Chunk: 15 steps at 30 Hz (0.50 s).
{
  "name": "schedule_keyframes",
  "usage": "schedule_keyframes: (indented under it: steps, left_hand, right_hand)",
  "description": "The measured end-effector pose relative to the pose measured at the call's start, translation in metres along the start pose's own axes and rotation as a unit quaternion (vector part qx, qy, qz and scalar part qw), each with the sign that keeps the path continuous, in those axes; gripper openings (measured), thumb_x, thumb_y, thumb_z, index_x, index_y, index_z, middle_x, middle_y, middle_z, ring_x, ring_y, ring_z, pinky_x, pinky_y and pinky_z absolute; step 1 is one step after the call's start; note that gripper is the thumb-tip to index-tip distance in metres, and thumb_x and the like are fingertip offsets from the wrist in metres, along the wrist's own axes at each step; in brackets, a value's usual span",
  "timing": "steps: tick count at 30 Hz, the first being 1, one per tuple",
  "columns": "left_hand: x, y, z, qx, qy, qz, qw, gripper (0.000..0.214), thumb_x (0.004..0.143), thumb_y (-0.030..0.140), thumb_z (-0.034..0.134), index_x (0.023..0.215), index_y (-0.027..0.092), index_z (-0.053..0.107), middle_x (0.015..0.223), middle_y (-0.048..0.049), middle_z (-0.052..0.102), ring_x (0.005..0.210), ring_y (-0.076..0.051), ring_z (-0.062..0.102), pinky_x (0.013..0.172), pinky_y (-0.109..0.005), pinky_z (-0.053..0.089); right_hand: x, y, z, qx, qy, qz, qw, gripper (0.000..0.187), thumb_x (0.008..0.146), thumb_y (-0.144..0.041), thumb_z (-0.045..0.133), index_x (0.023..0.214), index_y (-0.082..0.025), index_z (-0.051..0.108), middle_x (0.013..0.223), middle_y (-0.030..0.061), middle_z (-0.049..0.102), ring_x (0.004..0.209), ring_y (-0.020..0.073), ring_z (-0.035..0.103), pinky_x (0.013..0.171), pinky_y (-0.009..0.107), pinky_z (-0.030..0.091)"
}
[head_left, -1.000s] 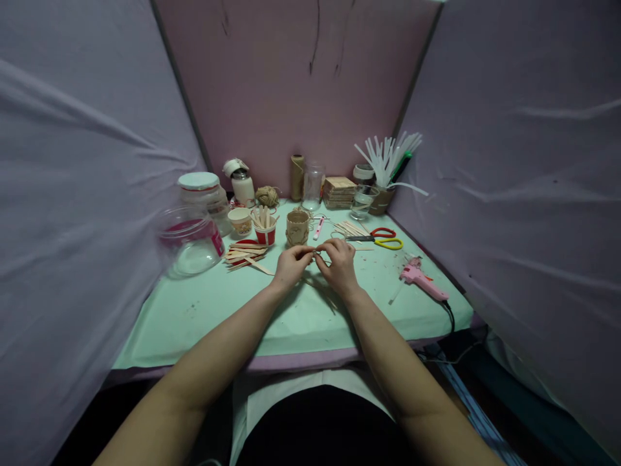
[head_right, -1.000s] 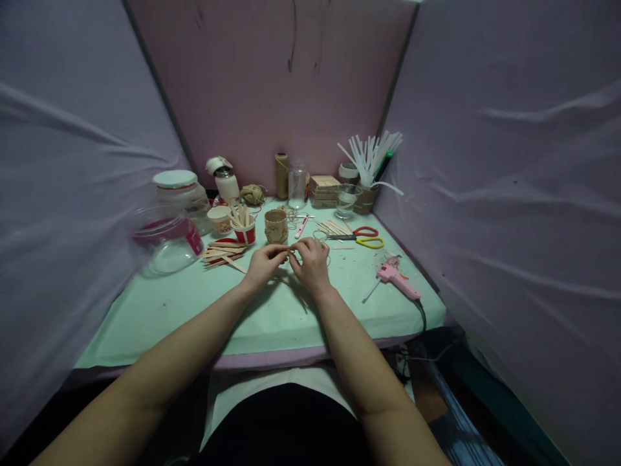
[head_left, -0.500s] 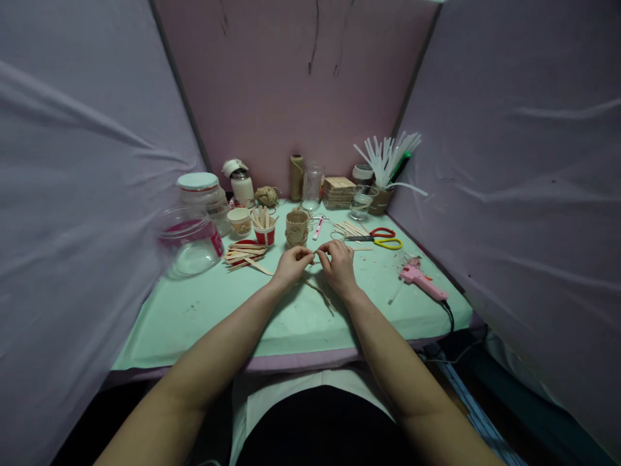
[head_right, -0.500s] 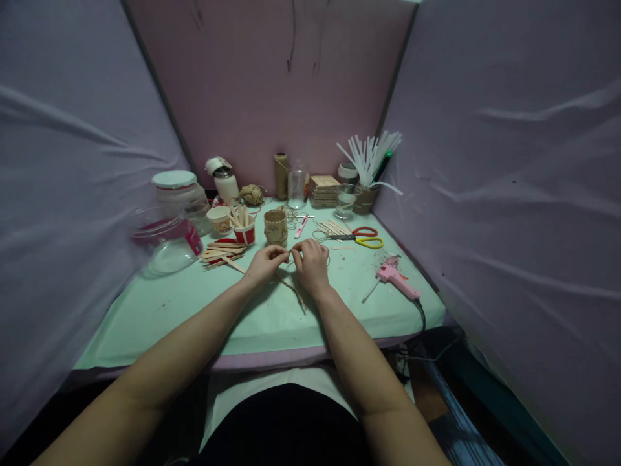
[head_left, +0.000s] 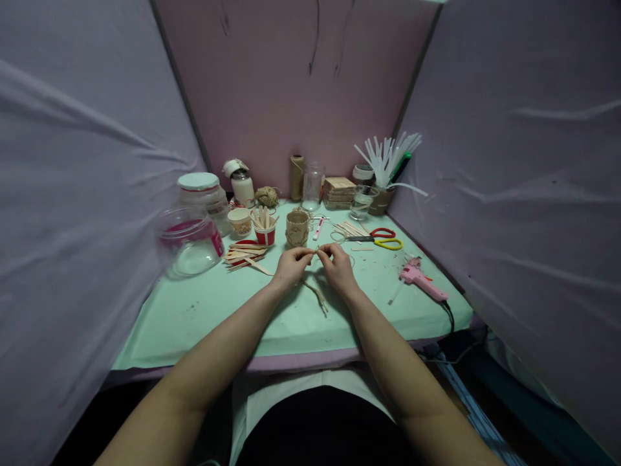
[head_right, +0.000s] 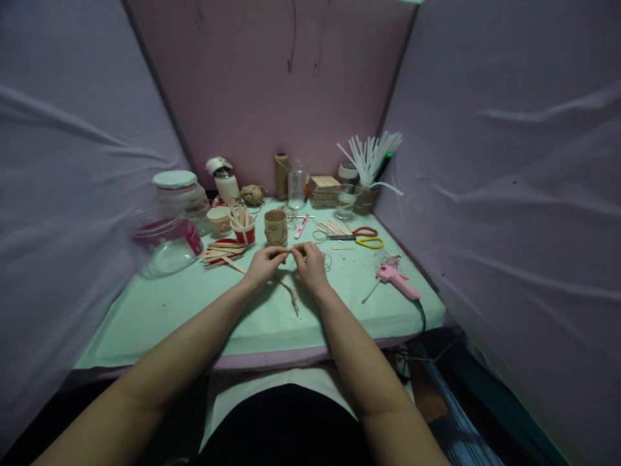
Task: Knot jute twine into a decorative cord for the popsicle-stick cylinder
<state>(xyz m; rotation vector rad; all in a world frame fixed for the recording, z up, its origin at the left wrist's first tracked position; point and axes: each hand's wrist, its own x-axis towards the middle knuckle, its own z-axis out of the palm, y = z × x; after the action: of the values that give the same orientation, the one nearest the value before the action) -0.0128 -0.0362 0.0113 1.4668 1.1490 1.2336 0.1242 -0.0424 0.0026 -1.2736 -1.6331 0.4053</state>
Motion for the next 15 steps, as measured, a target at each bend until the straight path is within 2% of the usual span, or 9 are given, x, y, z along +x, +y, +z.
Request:
schedule_keyframes:
  steps: [7, 15]
  left_hand:
    - [-0.0001, -0.002, 0.0002, 0.009, -0.001, 0.008, 1.0, 0.02, 0.069, 0.026, 0.059, 0.08, 0.014, 0.072, 0.061, -0.0009, 0.059, 0.061, -0.012, 0.05, 0.06, -0.024, 0.038]
    - [-0.0015, 0.004, 0.0026, 0.005, 0.003, -0.015, 1.0, 0.02, 0.065, 0.029, 0.063, 0.075, 0.014, 0.071, 0.063, -0.0016, 0.061, 0.061, -0.012, 0.05, 0.059, -0.024, 0.038]
  right_hand:
    - [0.0004, 0.0042, 0.0023, 0.036, 0.01, 0.005, 0.999, 0.019, 0.083, -0.031, 0.046, 0.08, -0.019, 0.061, 0.084, 0.0056, 0.063, 0.081, 0.0172, 0.056, 0.077, 0.03, 0.042]
    - [0.0011, 0.0065, 0.0016, 0.063, 0.028, 0.066, 0.995, 0.023, 0.078, -0.039, 0.053, 0.076, -0.018, 0.061, 0.078, 0.0052, 0.065, 0.073, 0.0168, 0.056, 0.072, 0.03, 0.043]
